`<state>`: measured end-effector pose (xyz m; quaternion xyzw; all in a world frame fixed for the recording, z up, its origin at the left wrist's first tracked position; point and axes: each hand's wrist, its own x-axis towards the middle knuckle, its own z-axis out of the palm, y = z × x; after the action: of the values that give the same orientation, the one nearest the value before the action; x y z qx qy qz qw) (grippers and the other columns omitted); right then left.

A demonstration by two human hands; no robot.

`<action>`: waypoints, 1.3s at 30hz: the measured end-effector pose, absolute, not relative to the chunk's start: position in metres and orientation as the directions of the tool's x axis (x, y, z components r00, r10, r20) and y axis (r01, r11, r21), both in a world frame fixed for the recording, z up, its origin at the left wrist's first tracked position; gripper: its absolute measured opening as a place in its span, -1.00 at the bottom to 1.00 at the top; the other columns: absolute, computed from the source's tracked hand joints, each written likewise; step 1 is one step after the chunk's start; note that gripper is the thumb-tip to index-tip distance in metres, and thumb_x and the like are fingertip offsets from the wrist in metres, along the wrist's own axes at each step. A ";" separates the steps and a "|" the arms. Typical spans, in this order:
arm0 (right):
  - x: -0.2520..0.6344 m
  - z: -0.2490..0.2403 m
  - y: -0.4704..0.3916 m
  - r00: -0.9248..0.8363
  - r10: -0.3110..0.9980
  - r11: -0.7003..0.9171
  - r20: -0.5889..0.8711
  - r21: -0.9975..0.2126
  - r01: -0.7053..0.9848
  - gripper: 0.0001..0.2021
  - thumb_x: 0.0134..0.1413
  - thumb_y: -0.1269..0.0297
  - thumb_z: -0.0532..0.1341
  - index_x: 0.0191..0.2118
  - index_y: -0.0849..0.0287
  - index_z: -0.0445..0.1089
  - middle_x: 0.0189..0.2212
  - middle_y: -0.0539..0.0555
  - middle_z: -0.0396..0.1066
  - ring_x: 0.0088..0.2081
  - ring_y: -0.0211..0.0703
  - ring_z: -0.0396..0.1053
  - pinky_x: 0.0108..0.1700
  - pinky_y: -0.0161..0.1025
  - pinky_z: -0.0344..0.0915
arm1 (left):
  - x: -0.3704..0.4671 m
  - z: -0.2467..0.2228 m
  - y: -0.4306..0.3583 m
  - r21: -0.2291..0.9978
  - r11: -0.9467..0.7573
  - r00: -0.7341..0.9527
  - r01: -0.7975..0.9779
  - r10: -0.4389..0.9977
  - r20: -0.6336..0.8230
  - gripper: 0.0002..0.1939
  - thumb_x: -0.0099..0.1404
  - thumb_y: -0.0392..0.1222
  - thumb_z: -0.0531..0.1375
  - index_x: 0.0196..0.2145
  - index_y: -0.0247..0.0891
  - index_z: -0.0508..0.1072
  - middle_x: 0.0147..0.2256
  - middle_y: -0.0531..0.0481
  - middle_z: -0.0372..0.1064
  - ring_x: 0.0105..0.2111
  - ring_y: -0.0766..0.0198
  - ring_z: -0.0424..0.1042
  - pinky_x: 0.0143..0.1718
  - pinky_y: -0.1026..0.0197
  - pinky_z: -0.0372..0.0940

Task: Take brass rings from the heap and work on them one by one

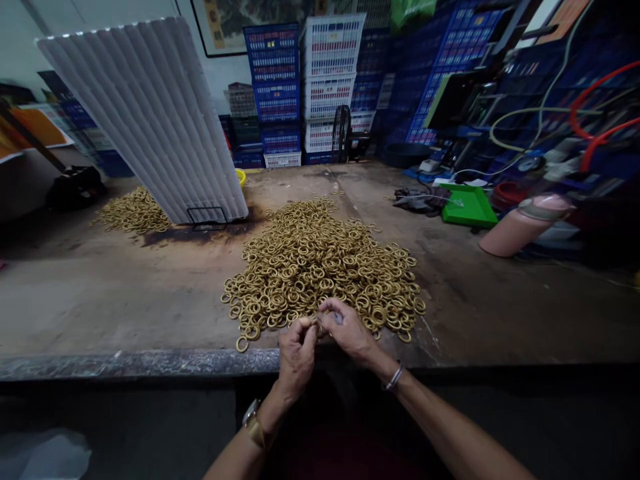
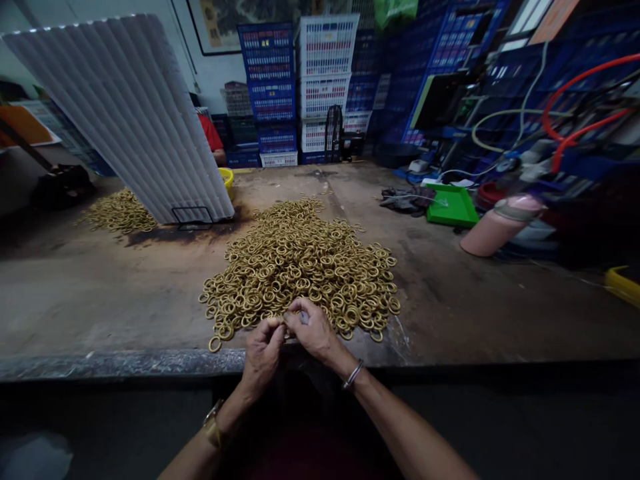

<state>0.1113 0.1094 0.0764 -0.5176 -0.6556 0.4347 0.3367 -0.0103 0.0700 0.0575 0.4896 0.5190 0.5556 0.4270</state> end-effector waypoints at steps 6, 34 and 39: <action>0.105 0.080 0.111 -0.242 0.970 0.063 -0.036 -0.917 0.393 -0.78 -0.05 0.18 0.08 -0.56 0.21 0.24 -0.64 -0.09 0.16 -0.55 -0.37 0.11 -0.48 -0.40 0.09 | -0.011 0.063 0.069 0.999 -0.038 -0.118 0.034 0.992 0.042 -0.81 0.12 -0.09 0.13 -0.44 -0.27 0.39 -0.55 0.06 0.28 -0.55 0.37 0.23 -0.48 0.34 0.17; 0.113 0.071 0.121 -0.414 0.910 0.393 0.016 -0.349 0.851 -0.86 -0.06 0.44 0.03 -0.39 0.15 0.31 -0.53 0.01 0.38 -0.49 -0.28 0.26 -0.47 -0.34 -0.09 | -0.025 0.066 0.057 0.885 0.208 0.141 -0.416 0.976 -0.164 -0.76 0.16 -0.03 0.12 -0.44 -0.28 0.25 -0.57 0.11 0.24 -0.66 0.47 0.19 -0.64 0.39 0.15; 0.090 0.075 0.149 -0.363 0.916 0.401 0.172 -0.345 0.849 -0.84 0.05 0.34 0.01 -0.28 0.14 0.29 -0.44 0.03 0.41 -0.42 -0.26 0.32 -0.41 -0.36 -0.01 | -0.031 0.062 0.057 0.755 0.230 0.112 -0.614 0.972 -0.205 -0.80 0.14 -0.11 0.17 -0.44 -0.30 0.26 -0.39 -0.03 0.34 -0.48 0.37 0.33 -0.58 0.37 0.20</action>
<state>0.0897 0.1493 0.0754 -0.5381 -0.8197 0.0989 0.1696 -0.0305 0.0567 0.0623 0.2544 0.3517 0.5659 0.7009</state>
